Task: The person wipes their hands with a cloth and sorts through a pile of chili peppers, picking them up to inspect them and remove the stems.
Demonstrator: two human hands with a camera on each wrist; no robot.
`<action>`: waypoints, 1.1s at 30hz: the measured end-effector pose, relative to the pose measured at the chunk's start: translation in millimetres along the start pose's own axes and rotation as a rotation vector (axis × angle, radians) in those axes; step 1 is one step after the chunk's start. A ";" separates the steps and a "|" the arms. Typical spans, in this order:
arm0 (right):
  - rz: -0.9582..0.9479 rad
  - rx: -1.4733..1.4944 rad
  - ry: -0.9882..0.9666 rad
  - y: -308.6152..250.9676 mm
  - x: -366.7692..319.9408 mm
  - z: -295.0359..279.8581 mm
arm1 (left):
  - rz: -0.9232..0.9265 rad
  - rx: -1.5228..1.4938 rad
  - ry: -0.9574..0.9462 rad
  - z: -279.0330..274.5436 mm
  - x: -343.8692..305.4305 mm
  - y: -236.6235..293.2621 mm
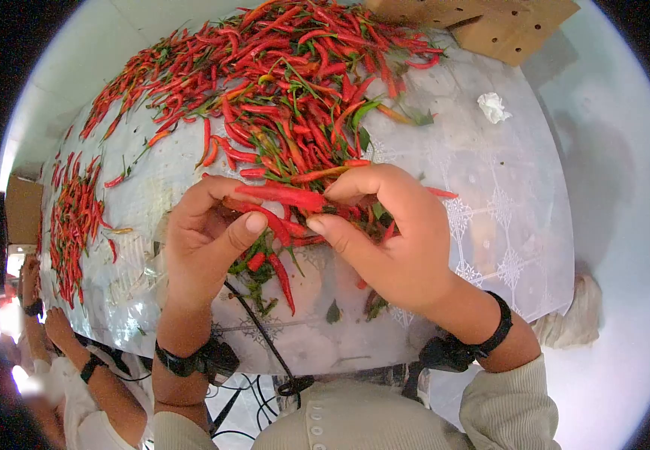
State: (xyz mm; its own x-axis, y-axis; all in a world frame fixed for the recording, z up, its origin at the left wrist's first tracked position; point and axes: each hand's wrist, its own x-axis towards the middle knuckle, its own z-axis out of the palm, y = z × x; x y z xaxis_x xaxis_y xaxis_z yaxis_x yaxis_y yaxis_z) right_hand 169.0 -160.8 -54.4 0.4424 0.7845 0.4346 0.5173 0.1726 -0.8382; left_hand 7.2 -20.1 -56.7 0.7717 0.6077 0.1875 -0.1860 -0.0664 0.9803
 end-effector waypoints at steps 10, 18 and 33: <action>-0.163 -0.066 0.024 3.9 2.8 2.2 | 0.010 0.037 0.002 4.1 -1.0 1.5; -0.059 -0.016 -0.122 -5.0 -0.2 5.2 | -0.026 -0.064 -0.085 9.0 -3.9 3.8; 0.220 0.013 -0.334 -17.8 0.4 0.5 | -0.074 -0.124 -0.091 11.9 -6.1 8.0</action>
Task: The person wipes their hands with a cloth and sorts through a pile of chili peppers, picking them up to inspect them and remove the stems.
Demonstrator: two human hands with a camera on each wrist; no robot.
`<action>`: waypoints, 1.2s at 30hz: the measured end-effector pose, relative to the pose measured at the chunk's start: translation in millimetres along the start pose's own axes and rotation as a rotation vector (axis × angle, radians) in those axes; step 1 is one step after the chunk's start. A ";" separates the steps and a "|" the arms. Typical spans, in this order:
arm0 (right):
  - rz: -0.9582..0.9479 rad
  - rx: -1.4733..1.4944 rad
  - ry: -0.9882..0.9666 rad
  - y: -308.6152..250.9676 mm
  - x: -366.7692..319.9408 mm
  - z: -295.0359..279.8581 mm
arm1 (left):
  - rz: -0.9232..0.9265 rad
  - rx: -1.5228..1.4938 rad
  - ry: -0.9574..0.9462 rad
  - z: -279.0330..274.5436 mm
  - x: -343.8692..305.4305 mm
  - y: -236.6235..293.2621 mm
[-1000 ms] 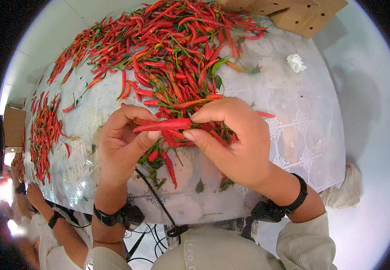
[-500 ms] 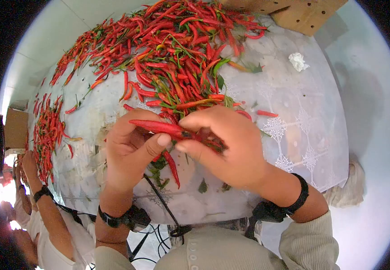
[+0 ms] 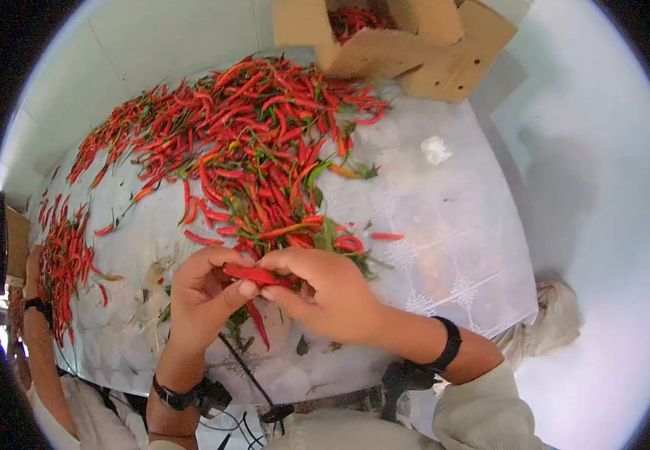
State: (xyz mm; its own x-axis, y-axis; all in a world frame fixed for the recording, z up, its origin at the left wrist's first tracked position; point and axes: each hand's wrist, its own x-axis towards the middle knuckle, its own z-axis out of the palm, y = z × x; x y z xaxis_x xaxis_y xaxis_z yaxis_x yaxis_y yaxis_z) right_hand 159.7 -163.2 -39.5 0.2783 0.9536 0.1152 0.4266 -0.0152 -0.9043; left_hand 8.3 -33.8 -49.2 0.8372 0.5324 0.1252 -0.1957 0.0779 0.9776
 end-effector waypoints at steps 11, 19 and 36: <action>-0.763 -0.250 1.256 -71.3 34.3 -119.3 | 0.001 0.043 0.394 -31.9 7.8 7.1; -0.124 -0.879 0.795 -81.6 136.5 -153.5 | -0.008 0.279 0.368 -41.1 6.3 -6.4; -0.334 -0.503 0.018 29.7 13.9 -26.7 | -0.200 0.433 0.160 -50.3 6.8 8.7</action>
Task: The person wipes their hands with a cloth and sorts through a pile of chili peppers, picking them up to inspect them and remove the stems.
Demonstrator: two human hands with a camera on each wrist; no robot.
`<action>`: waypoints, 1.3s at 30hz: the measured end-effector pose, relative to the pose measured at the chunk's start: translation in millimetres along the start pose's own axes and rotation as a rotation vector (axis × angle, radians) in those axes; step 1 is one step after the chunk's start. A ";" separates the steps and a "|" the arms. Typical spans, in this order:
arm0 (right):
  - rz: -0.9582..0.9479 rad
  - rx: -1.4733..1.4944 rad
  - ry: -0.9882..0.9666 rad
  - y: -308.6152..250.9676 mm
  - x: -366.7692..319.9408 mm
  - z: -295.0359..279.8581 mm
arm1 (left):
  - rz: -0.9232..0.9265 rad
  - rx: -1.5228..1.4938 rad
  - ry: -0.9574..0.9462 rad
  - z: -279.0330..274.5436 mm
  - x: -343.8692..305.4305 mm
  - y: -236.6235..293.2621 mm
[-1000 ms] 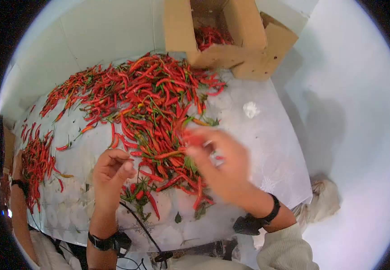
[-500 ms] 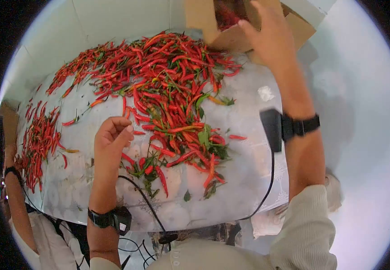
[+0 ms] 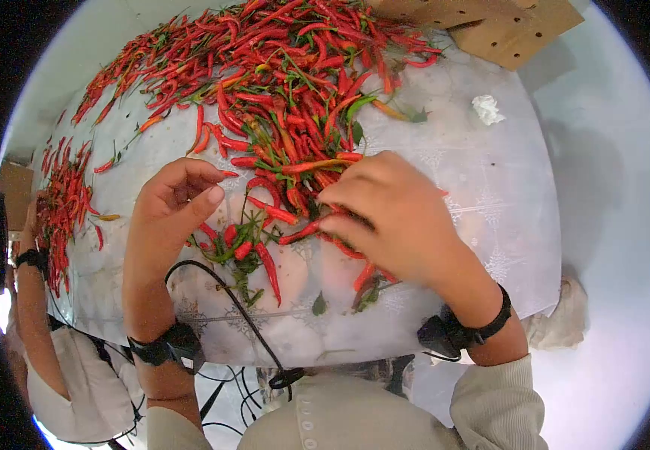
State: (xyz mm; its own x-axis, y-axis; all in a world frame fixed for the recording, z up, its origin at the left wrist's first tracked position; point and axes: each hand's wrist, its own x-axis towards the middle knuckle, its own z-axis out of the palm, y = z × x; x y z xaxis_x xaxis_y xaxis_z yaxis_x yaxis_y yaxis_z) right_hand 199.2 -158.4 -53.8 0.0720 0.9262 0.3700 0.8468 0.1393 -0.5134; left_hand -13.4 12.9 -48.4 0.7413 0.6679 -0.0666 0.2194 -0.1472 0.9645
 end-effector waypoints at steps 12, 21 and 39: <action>0.040 0.057 -0.033 -9.5 -2.2 3.0 | -0.040 0.064 -0.092 3.8 -6.3 2.6; 0.086 0.295 -0.007 -13.8 -2.0 2.8 | 0.302 0.181 -0.135 11.6 -6.0 12.3; 0.368 0.580 0.110 -17.6 -5.4 3.0 | 0.465 0.258 -0.103 15.8 -5.6 15.4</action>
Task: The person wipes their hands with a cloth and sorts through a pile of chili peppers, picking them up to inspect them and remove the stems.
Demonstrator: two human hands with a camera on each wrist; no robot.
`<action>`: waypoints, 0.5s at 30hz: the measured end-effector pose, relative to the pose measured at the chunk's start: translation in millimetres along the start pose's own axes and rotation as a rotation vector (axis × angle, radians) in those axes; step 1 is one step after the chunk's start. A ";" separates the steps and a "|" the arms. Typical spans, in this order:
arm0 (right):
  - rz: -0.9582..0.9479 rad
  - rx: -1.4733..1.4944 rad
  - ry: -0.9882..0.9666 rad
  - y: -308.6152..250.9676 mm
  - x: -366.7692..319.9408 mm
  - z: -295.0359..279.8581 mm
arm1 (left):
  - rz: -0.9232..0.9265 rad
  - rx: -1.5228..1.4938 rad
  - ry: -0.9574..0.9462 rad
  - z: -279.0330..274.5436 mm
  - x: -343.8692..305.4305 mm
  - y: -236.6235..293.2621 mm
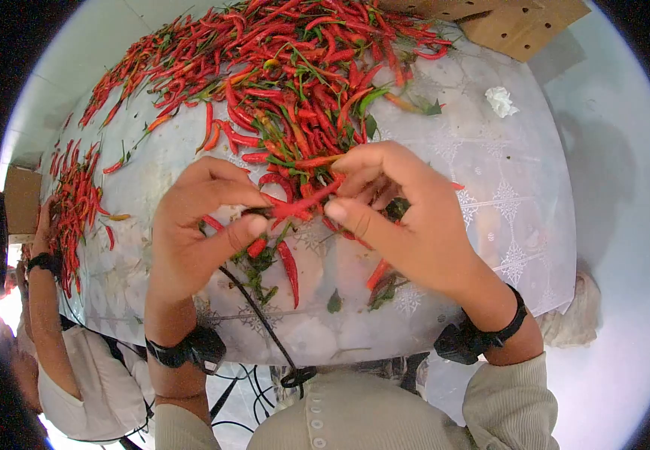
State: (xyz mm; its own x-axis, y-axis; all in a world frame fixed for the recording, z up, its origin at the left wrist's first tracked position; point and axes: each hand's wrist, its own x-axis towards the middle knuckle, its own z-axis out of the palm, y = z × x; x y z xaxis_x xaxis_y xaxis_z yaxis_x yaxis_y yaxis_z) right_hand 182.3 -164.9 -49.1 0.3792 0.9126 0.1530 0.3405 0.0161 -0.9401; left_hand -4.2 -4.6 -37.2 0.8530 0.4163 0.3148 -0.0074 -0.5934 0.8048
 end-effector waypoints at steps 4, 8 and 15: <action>-0.038 -0.131 0.044 2.3 -0.1 0.8 | -0.093 -0.042 0.215 -6.9 -2.7 -15.5; -0.047 -0.266 -0.194 -13.6 2.1 -17.7 | -0.422 -0.408 0.586 -29.5 -3.3 -26.6; -0.121 -0.443 -0.427 -11.8 1.5 -53.2 | -0.309 -0.753 0.444 -39.0 -8.5 -31.4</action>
State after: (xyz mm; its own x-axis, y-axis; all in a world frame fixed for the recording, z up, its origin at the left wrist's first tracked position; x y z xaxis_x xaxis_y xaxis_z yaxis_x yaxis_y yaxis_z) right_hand 224.6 -185.4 -21.5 -0.0307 0.9991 0.0286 0.7188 0.0420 -0.6940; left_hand -31.6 37.3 -45.5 0.5966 0.7995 0.0701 -0.2826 0.1275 0.9507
